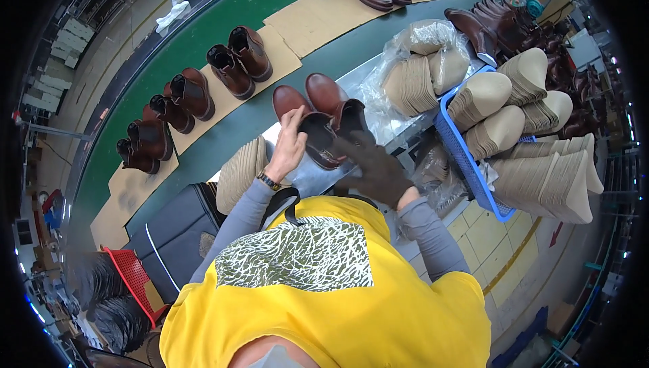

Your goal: Inserting structural inserts into leather boots and organizing them on a workstation.

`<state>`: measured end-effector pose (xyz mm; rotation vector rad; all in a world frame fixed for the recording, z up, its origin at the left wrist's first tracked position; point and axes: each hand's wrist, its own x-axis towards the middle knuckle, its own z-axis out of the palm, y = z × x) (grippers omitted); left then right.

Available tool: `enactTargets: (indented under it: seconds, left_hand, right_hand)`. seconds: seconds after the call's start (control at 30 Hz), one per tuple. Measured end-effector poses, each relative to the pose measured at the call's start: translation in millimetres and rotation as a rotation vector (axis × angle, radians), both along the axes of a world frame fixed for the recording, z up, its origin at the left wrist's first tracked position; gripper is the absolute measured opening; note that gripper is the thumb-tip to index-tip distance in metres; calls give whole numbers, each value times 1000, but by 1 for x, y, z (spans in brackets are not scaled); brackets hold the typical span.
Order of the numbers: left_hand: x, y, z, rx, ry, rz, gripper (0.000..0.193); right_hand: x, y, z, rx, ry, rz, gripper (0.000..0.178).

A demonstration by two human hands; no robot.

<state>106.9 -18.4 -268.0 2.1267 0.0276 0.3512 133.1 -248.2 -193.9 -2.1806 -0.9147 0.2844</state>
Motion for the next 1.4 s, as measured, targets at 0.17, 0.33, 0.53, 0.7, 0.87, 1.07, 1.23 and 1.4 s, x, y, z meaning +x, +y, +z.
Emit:
enactTargets:
  seconds: [0.17,0.33,0.53,0.7,0.87,1.07,1.23,1.4]
  left_hand:
    - [4,-8,-3,-57,78,42,55]
    - [-2,-6,-6,-96,91,-1,61]
    - [-5,1,3,-202,132,9,62]
    - [-4,14,9,-277,130,168,55]
    - [1,30,15,-327,143,298,46]
    - [24,89,29,-73,-26,608,40]
    - [53,140,46,117,27,769,36]
    - [105,184,47,446,88,777,38]
  right_hand:
    - [0,10,-7,-162,96,34,65]
    - [7,9,4,-342,6,17,53]
    - [47,22,-34,-81,-579,277,17]
    - [128,60,3,180,-121,-16,25]
    - [280,113,67,2,-16,26,40]
    - [388,162,71,10,-389,58,40]
    - [442,184,19,-161,-444,-10,38]
    - [493,172,-65,-287,-394,-61,42]
